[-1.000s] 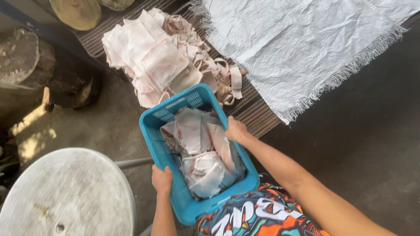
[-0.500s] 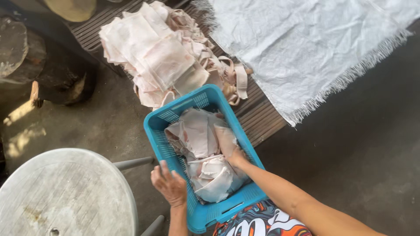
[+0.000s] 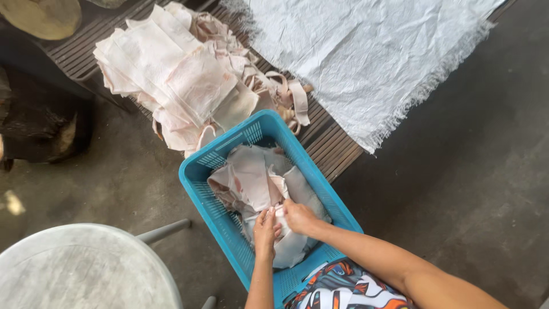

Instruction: The person sorts and transfers animal skins from a stack on a wooden surface into a blue plastic basket.

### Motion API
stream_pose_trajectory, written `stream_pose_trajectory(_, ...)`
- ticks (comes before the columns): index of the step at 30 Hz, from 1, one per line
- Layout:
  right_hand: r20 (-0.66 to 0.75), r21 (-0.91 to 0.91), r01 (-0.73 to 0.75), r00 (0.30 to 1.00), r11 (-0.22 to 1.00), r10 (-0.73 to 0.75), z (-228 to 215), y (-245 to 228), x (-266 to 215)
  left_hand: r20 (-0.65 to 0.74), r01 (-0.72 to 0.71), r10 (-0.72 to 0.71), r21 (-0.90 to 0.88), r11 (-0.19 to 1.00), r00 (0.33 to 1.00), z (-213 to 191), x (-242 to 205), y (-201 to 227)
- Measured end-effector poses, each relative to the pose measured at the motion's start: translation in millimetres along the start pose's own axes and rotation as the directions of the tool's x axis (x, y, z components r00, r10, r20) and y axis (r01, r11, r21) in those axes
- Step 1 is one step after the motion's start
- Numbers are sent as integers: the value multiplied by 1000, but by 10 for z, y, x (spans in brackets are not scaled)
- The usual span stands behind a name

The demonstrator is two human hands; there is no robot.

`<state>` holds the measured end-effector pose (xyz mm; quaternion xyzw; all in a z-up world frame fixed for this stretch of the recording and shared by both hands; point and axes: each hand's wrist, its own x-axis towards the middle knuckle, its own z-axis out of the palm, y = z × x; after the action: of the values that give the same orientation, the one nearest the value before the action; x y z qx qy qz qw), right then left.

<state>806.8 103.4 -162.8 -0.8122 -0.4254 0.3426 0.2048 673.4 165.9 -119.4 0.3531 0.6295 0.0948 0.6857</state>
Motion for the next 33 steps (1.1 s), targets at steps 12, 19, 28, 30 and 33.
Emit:
stream_pose_trajectory(12,75,-393,-125,983,911,167,-316,76,1100,153,-411,391,133,902,908,466,501,-568)
stream_pose_trajectory(19,380,-652,131,908,747,173,-351,3,1341,154,-321,315,17,947,937,710,308,-455)
stream_pose_trajectory(28,542,-451,234,839,861,56,-433,40,1181,-117,-261,325,374,890,938,1063,220,-365)
stream_pose_trajectory(30,474,-357,172,880,918,19,-424,48,1103,-185,-212,309,412,886,933,1120,266,-364)
stream_pose_trajectory(33,412,-244,170,909,955,-57,-435,51,868,-243,-303,474,512,804,846,1190,372,-487)
